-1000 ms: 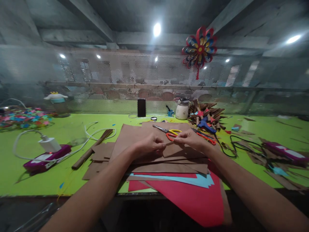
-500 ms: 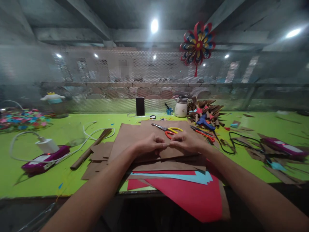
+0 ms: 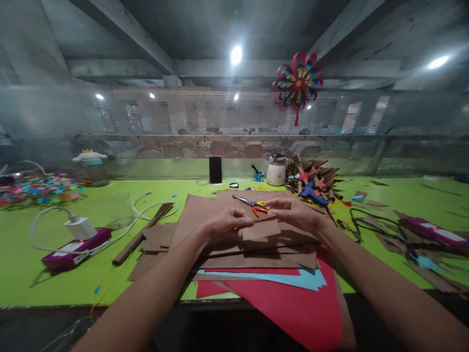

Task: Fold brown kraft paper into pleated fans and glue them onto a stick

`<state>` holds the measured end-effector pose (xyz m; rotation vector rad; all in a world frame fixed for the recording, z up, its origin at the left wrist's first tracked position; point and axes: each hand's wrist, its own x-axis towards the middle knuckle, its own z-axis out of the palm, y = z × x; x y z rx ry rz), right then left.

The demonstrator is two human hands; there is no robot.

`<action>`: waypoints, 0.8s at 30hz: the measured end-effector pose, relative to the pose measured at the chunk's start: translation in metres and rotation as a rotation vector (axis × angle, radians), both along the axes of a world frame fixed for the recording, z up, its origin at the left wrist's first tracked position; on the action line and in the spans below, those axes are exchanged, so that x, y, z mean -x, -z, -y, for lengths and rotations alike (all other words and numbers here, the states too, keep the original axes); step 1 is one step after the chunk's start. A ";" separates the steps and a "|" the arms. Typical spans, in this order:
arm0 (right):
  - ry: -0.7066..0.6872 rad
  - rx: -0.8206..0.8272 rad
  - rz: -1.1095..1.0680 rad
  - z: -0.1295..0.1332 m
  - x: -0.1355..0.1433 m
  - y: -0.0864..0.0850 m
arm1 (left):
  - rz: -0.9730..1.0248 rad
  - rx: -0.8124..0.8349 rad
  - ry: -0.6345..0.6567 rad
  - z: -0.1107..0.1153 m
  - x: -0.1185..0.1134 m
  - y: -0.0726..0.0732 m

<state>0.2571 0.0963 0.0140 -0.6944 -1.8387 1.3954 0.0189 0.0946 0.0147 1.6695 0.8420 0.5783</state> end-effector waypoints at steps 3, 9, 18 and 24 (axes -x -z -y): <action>-0.087 -0.024 0.068 0.011 0.010 -0.005 | 0.046 0.047 0.051 0.002 -0.004 0.003; -0.041 -0.140 0.055 0.017 0.014 -0.002 | 0.138 0.196 0.198 0.006 -0.010 0.013; -0.009 -0.275 0.464 0.009 0.017 -0.002 | 0.225 -0.044 -0.102 -0.002 -0.010 0.007; 0.049 -0.561 0.635 -0.006 0.023 0.016 | -0.160 -0.359 -0.051 -0.006 -0.012 0.017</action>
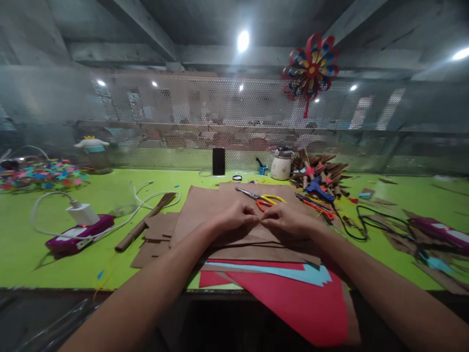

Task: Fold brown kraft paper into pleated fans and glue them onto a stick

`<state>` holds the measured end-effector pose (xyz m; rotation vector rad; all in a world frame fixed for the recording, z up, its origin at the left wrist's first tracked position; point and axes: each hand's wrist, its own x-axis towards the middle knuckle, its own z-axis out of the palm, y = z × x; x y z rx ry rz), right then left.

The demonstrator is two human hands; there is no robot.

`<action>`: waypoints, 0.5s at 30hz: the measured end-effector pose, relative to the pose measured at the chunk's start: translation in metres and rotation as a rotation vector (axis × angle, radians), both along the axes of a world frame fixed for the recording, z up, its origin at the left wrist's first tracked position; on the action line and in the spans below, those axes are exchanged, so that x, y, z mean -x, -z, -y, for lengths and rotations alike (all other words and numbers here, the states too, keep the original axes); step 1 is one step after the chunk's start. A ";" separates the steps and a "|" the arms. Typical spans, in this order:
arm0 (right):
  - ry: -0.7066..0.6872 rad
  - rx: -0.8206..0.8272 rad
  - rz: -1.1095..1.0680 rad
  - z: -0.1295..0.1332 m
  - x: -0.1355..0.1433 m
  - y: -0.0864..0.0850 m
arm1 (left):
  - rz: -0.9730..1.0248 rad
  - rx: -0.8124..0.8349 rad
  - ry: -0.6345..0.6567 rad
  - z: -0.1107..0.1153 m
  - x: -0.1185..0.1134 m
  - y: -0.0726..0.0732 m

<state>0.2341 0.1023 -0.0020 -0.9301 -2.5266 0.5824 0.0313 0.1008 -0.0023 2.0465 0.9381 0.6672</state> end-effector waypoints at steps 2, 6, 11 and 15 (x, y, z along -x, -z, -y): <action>0.020 -0.072 -0.006 -0.002 0.003 0.006 | -0.083 -0.060 0.000 -0.005 0.003 0.005; 0.019 -0.165 -0.024 -0.005 0.007 0.015 | -0.239 -0.145 -0.015 -0.014 0.009 0.010; -0.009 -0.184 -0.029 -0.012 0.006 0.026 | -0.381 -0.216 0.004 -0.019 0.011 0.012; -0.034 -0.217 -0.031 -0.011 0.006 0.029 | -0.409 -0.261 0.047 -0.022 0.009 0.016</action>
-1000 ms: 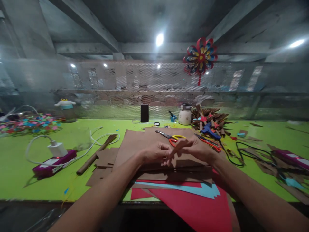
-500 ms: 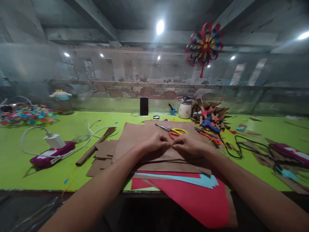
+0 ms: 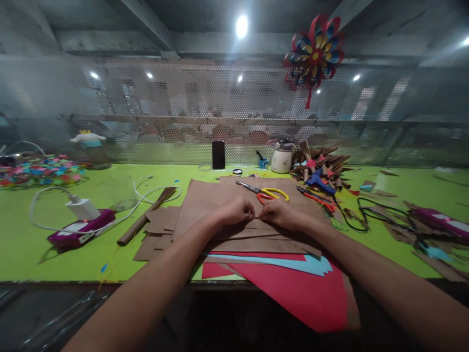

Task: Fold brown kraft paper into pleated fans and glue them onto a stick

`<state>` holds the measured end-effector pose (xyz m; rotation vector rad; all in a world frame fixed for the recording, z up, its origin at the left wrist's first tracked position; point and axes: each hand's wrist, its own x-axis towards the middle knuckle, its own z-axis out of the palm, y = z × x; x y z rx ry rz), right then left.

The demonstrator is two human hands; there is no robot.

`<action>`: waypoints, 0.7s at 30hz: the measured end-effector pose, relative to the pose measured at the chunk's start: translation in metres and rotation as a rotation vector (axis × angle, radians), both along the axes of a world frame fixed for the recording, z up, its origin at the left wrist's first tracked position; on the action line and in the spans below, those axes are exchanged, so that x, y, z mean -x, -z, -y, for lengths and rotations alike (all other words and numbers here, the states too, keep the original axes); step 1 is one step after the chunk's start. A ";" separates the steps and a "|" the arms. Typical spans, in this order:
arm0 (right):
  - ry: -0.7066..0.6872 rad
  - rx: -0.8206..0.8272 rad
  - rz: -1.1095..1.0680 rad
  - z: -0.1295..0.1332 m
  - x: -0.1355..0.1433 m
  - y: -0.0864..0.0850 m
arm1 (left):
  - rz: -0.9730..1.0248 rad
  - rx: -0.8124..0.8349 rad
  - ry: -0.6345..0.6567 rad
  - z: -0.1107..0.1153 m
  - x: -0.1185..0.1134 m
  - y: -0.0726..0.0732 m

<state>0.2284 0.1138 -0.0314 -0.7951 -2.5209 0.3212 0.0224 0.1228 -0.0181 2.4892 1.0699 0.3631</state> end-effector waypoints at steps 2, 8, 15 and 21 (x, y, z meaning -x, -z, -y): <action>-0.008 -0.049 0.010 0.001 0.001 -0.001 | -0.002 -0.041 0.000 -0.001 -0.002 0.003; -0.014 -0.159 0.071 0.005 0.006 -0.002 | -0.014 -0.148 -0.020 0.002 -0.008 0.006; 0.110 -0.179 0.213 0.016 0.005 -0.012 | -0.095 -0.236 -0.049 0.010 -0.010 0.002; 0.097 -0.204 0.279 0.017 -0.006 -0.014 | -0.137 -0.134 -0.111 0.026 -0.006 -0.021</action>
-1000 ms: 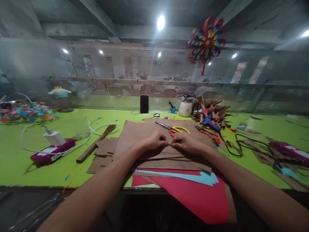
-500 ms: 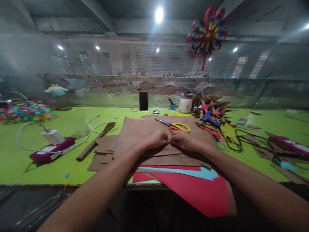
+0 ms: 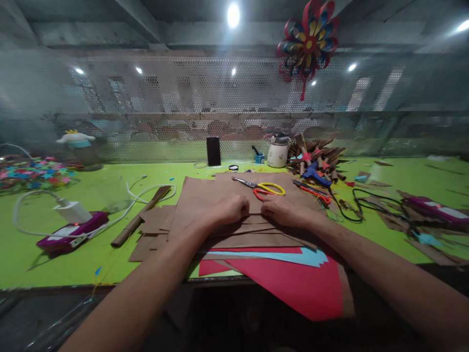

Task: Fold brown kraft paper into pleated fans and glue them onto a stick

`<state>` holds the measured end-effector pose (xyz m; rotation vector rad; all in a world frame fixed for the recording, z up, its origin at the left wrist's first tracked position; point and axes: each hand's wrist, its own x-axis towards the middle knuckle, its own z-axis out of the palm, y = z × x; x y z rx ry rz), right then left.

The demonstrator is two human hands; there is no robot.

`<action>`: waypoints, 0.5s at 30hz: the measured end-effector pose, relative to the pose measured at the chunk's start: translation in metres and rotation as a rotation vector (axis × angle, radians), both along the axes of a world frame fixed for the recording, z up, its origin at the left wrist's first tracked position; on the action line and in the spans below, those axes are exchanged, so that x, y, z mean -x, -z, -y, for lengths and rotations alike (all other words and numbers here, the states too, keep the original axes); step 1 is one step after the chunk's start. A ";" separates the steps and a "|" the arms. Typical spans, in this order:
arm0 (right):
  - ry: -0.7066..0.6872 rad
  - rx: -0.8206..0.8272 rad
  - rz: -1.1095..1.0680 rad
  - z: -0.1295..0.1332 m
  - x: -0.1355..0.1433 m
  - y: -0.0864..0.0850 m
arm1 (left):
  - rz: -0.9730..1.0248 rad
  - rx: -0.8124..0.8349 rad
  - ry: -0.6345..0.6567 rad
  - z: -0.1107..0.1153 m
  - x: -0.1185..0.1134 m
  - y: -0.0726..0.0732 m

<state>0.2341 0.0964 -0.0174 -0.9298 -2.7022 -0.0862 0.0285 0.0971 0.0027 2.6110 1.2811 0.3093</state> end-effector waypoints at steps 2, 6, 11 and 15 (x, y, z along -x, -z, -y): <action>0.004 0.002 0.025 0.000 -0.001 0.001 | -0.003 0.026 -0.014 0.015 0.001 -0.018; -0.001 -0.002 0.074 0.004 -0.001 -0.001 | 0.036 -0.014 -0.074 0.043 0.000 -0.046; 0.004 -0.045 0.108 0.010 -0.001 -0.002 | -0.099 -0.042 -0.053 0.041 -0.002 -0.040; 0.013 -0.111 0.145 0.013 0.000 0.001 | -0.138 -0.082 0.005 0.031 0.000 -0.029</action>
